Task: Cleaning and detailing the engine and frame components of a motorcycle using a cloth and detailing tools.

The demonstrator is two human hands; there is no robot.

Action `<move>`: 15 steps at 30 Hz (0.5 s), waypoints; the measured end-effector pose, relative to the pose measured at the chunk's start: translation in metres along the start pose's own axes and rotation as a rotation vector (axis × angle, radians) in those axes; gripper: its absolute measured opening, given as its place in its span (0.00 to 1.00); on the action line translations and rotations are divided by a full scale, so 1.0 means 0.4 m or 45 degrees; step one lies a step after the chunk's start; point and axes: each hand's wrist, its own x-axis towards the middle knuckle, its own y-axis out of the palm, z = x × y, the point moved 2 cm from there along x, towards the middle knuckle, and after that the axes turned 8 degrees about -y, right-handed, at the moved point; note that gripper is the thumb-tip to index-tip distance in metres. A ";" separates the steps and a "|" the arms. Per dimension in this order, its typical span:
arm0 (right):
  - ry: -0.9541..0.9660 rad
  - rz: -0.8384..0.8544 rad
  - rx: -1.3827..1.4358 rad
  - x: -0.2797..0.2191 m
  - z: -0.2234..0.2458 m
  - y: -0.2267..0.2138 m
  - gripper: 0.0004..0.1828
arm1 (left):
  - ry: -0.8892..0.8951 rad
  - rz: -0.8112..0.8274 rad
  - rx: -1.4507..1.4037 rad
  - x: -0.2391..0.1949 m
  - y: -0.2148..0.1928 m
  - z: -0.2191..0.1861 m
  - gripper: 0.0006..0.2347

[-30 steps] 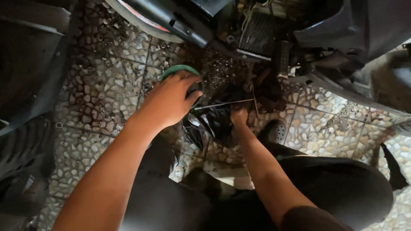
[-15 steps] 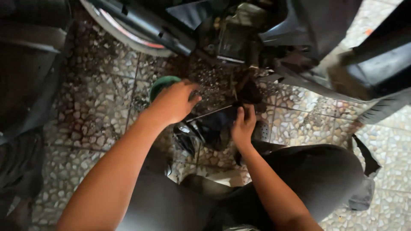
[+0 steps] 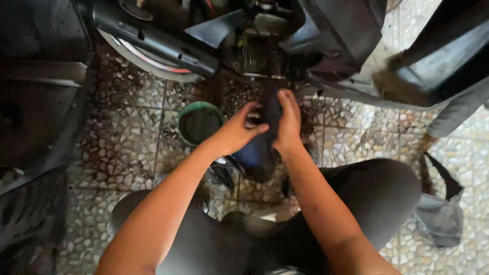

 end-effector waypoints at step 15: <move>0.266 0.715 0.615 -0.029 -0.096 0.036 0.27 | 0.105 -0.472 0.251 -0.019 0.032 0.021 0.14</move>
